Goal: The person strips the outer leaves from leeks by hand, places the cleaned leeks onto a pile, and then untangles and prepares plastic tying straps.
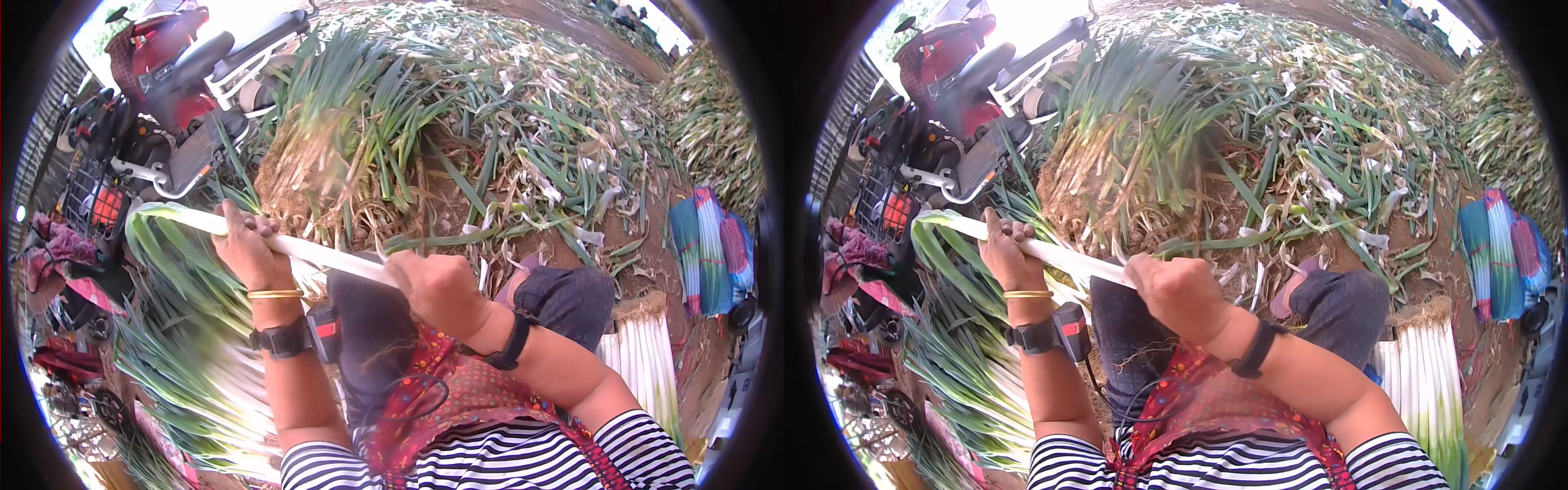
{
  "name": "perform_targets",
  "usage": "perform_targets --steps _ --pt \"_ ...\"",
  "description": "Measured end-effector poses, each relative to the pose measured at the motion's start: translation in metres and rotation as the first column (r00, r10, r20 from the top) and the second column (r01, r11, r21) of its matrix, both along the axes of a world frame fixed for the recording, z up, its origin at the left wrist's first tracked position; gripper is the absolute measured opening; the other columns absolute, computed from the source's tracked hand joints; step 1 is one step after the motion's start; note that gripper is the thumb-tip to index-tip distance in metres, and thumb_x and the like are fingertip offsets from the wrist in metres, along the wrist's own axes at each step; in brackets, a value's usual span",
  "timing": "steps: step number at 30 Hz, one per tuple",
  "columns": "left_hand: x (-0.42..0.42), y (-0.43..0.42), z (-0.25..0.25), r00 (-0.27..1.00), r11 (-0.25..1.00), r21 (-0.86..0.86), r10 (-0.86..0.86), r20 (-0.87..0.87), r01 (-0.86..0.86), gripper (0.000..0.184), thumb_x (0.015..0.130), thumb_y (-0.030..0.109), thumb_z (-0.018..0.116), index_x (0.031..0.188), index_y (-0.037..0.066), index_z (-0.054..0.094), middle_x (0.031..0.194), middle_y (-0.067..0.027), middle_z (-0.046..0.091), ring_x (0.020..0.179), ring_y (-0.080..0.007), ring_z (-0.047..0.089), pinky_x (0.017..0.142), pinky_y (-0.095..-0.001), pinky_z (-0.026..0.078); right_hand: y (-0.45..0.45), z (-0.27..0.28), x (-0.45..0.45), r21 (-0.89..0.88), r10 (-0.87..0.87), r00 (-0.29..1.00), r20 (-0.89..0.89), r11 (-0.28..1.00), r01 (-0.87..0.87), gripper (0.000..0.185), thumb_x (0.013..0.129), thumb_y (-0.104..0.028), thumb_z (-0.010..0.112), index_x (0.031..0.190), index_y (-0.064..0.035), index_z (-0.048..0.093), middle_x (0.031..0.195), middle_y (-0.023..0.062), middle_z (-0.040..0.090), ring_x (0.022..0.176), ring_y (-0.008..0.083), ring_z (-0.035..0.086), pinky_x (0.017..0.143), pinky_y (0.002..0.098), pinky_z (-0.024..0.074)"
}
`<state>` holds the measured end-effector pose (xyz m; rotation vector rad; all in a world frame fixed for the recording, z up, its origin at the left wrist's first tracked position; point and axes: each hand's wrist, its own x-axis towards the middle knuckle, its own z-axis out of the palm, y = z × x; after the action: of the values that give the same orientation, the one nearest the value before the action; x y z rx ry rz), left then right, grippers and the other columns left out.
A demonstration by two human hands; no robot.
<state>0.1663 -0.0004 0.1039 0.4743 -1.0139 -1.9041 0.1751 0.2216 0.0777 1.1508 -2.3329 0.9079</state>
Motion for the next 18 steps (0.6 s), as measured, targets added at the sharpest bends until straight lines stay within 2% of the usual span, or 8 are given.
perform_targets --steps 3,4,7,9,10,12,15,18 --pt "0.004 -0.011 -0.002 0.998 0.998 0.056 -0.034 -0.053 0.037 0.013 0.093 0.015 0.048 0.101 0.008 0.041 0.058 0.0018 0.037 0.043 -0.0071 0.039 0.041 -0.0227 0.037 -0.001 0.011 0.001 -0.348 0.067 0.776 0.627 0.915 0.202 0.019 0.091 -0.019 0.049 0.086 -0.0021 0.057 0.057 0.0041 0.054 0.058 0.0141 0.060 0.053 0.0274 0.0464" --pt "0.006 -0.015 -0.001 0.996 0.996 0.073 -0.049 -0.076 0.055 0.013 0.093 0.015 0.048 0.101 0.008 0.041 0.058 0.0018 0.037 0.044 -0.0071 0.039 0.042 -0.0230 0.037 -0.001 0.009 0.000 -0.462 0.198 0.680 0.706 0.857 0.230 0.021 0.092 -0.020 0.048 0.086 -0.0020 0.056 0.057 0.0030 0.053 0.060 0.0136 0.059 0.057 0.0272 0.0468" --pt "0.011 -0.037 0.004 0.993 0.997 0.044 -0.058 -0.105 0.063 0.011 0.092 0.016 0.049 0.090 0.007 0.043 0.058 0.0021 0.037 0.044 -0.0081 0.037 0.042 -0.0243 0.034 0.005 0.011 0.001 -0.664 0.564 0.356 0.745 0.676 0.319 0.022 0.093 -0.021 0.047 0.086 -0.0024 0.055 0.060 0.0007 0.052 0.060 0.0130 0.057 0.063 0.0270 0.0467" --pt "0.016 -0.059 0.007 0.991 0.997 0.026 -0.072 -0.115 0.076 0.016 0.091 0.017 0.051 0.082 0.007 0.043 0.059 0.0023 0.038 0.044 -0.0086 0.035 0.042 -0.0246 0.032 0.010 0.013 0.001 -0.702 0.683 0.204 0.701 0.612 0.365 0.022 0.093 -0.022 0.048 0.086 -0.0025 0.055 0.062 -0.0002 0.052 0.058 0.0125 0.055 0.063 0.0262 0.0458" --pt "0.021 -0.067 0.016 0.997 0.999 -0.015 -0.047 -0.061 0.046 0.022 0.091 0.017 0.053 0.074 0.009 0.041 0.059 0.0027 0.037 0.045 -0.0069 0.032 0.043 -0.0239 0.030 0.015 0.016 0.000 -0.676 0.649 0.202 0.734 0.665 0.318 0.021 0.093 -0.021 0.048 0.088 -0.0019 0.055 0.064 0.0000 0.052 0.057 0.0117 0.054 0.063 0.0252 0.0448" --pt "0.028 -0.095 0.024 1.000 0.999 -0.038 0.018 0.019 -0.018 0.019 0.090 0.017 0.054 0.077 0.009 0.042 0.060 0.0027 0.037 0.045 -0.0071 0.033 0.043 -0.0236 0.030 0.025 0.023 -0.001 -0.613 0.577 0.211 0.789 0.759 0.219 0.020 0.093 -0.019 0.048 0.091 -0.0007 0.055 0.067 0.0004 0.053 0.055 0.0101 0.051 0.062 0.0234 0.0427" --pt "0.048 -0.160 0.019 0.995 0.978 -0.208 0.034 0.090 -0.015 0.017 0.088 0.016 0.057 0.097 0.009 0.045 0.063 0.0013 0.040 0.045 -0.0074 0.035 0.040 -0.0226 0.032 0.043 0.009 -0.007 -0.102 0.031 0.558 0.830 0.990 0.096 0.026 0.090 -0.014 0.049 0.111 0.0006 0.053 0.084 0.0039 0.058 0.074 0.0115 0.056 0.071 0.0263 0.0443" --pt "0.072 -0.228 0.010 0.964 0.948 -0.316 0.123 0.237 -0.043 0.015 0.089 0.013 0.055 0.100 0.010 0.045 0.062 0.0011 0.039 0.045 -0.0066 0.036 0.039 -0.0225 0.033 0.061 -0.013 -0.012 -0.072 0.023 0.654 0.756 0.996 0.049 0.035 0.088 -0.014 0.053 0.120 -0.0010 0.049 0.104 0.0072 0.058 0.095 0.0154 0.055 0.083 0.0293 0.0434"
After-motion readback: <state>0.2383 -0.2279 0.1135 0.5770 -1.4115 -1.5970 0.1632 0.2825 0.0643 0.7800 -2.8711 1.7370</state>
